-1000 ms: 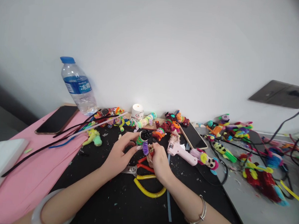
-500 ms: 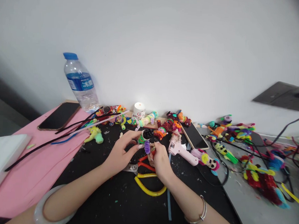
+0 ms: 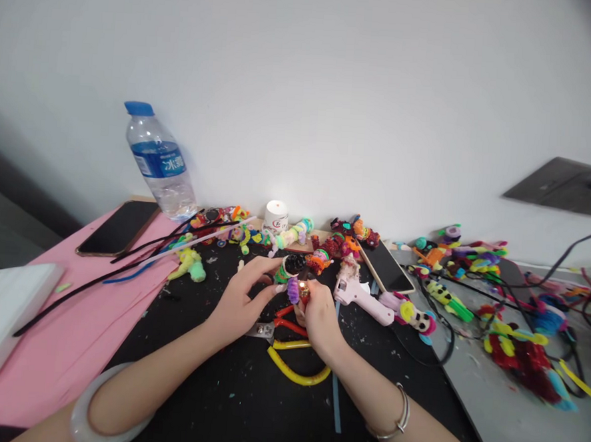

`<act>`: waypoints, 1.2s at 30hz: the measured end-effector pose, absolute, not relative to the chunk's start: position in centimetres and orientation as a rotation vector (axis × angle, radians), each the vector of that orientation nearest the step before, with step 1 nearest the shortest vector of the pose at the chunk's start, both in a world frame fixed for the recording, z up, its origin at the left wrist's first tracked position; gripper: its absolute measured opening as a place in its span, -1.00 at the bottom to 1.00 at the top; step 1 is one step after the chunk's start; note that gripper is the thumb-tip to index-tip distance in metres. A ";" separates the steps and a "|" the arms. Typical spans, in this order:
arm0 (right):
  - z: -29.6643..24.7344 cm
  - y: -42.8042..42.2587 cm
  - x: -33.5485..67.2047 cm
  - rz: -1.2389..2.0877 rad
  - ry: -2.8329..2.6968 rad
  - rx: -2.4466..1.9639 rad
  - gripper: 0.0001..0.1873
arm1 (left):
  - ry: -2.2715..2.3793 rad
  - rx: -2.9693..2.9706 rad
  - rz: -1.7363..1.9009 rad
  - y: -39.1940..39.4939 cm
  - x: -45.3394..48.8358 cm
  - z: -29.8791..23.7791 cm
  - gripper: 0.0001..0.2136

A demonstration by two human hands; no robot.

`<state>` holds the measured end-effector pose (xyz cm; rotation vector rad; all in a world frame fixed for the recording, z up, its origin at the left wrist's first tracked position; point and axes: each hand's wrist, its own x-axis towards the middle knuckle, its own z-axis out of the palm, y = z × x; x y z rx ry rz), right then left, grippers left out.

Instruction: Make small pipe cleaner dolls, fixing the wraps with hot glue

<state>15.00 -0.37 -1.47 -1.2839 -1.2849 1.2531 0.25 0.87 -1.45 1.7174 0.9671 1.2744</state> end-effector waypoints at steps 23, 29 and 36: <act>-0.3 -0.8 14.7 1.227 -1.373 -1.332 -0.51 | 1.041 1.688 1.356 1.2 0.1 -2.0 -0.68; -0.2 -0.8 14.6 1.239 -1.374 -1.328 -0.52 | 1.041 1.672 1.363 1.3 0.1 -2.0 -0.68; -0.7 -0.6 14.8 1.252 -1.301 -1.316 -0.53 | 0.962 1.736 1.279 0.9 0.2 -1.4 -0.69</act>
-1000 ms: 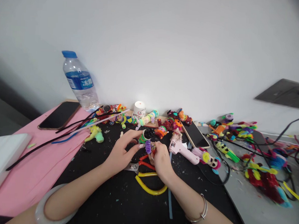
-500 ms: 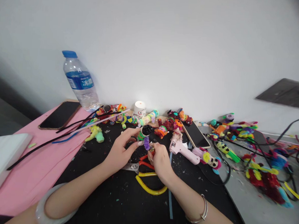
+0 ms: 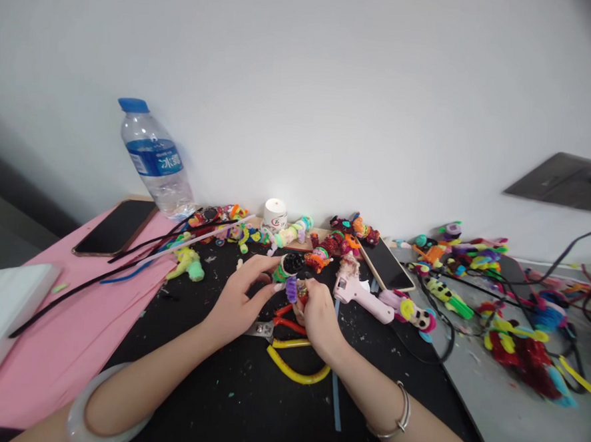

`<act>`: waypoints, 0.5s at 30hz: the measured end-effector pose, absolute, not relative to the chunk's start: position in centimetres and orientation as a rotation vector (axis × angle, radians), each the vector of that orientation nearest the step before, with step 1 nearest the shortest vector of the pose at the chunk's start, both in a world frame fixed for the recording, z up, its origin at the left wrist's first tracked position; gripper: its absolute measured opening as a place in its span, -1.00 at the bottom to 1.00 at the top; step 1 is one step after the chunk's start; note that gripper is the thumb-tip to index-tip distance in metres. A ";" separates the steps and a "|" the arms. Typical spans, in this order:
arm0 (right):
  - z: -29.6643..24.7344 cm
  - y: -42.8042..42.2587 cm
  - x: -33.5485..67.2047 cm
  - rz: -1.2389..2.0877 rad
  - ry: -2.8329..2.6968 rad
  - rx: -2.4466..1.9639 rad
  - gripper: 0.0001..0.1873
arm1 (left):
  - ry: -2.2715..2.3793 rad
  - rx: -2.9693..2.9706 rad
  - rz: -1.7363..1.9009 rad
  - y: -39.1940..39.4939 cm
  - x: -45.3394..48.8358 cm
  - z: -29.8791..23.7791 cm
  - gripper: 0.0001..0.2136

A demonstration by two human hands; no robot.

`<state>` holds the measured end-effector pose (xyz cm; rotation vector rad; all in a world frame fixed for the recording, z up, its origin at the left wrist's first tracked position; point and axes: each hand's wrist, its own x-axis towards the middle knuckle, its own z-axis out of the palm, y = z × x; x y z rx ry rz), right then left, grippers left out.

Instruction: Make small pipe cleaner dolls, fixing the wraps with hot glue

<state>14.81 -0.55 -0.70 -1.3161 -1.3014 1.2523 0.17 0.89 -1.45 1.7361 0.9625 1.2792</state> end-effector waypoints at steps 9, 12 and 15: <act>-0.4 -0.5 14.8 1.230 -1.255 -1.284 -0.58 | 0.868 1.860 1.215 0.6 0.0 -1.1 -0.68; -0.4 -0.5 14.9 1.222 -1.262 -1.289 -0.58 | 0.862 1.881 1.209 0.6 0.0 -1.1 -0.68; -0.4 -0.6 14.9 1.209 -1.303 -1.299 -0.56 | 0.888 1.856 1.223 0.7 0.0 -1.2 -0.69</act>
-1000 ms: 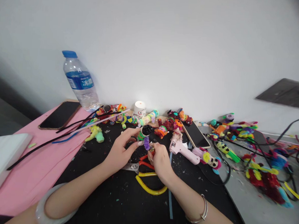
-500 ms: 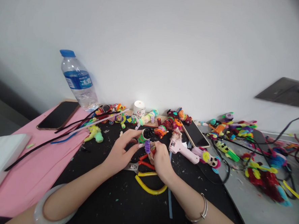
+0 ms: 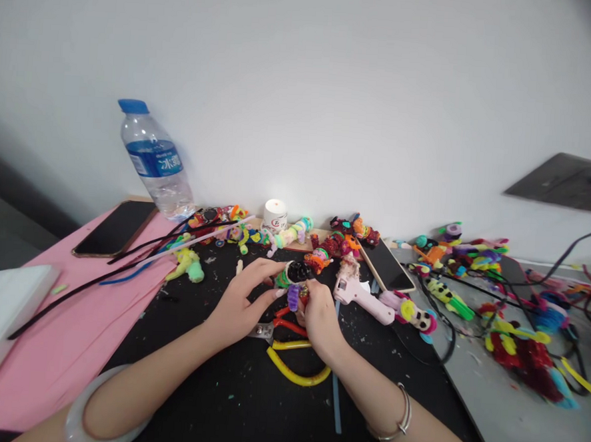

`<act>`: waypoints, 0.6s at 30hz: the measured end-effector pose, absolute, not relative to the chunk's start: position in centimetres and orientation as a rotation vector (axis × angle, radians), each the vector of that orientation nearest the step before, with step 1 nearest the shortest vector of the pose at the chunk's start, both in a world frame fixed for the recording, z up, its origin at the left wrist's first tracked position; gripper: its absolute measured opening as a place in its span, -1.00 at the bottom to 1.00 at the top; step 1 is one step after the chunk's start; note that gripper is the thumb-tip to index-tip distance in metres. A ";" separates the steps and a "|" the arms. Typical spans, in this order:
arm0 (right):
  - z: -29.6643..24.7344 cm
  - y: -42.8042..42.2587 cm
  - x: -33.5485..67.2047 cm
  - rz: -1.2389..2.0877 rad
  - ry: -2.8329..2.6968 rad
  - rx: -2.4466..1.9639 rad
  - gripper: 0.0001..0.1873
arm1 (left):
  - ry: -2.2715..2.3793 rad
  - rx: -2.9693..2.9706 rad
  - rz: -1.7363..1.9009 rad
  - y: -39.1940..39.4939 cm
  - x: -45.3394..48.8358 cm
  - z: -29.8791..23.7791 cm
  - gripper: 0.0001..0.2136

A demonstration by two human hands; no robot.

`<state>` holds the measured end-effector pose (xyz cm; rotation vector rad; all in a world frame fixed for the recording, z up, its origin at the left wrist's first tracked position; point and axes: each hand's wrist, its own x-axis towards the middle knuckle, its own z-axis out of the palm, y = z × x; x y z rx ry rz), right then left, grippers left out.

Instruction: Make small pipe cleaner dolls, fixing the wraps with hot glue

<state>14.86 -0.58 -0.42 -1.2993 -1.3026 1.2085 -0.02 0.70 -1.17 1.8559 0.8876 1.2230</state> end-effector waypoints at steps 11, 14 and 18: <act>-0.1 -0.7 14.7 1.212 -1.388 -1.355 -0.54 | 0.996 1.747 1.316 1.2 0.0 -1.7 -0.67; -0.1 -0.7 14.8 1.148 -1.344 -1.384 -0.56 | 0.908 1.797 1.239 1.0 -0.1 -1.4 -0.68; -0.5 -0.5 14.9 1.154 -1.326 -1.308 -0.55 | 0.830 1.868 1.184 0.7 -0.1 -1.2 -0.67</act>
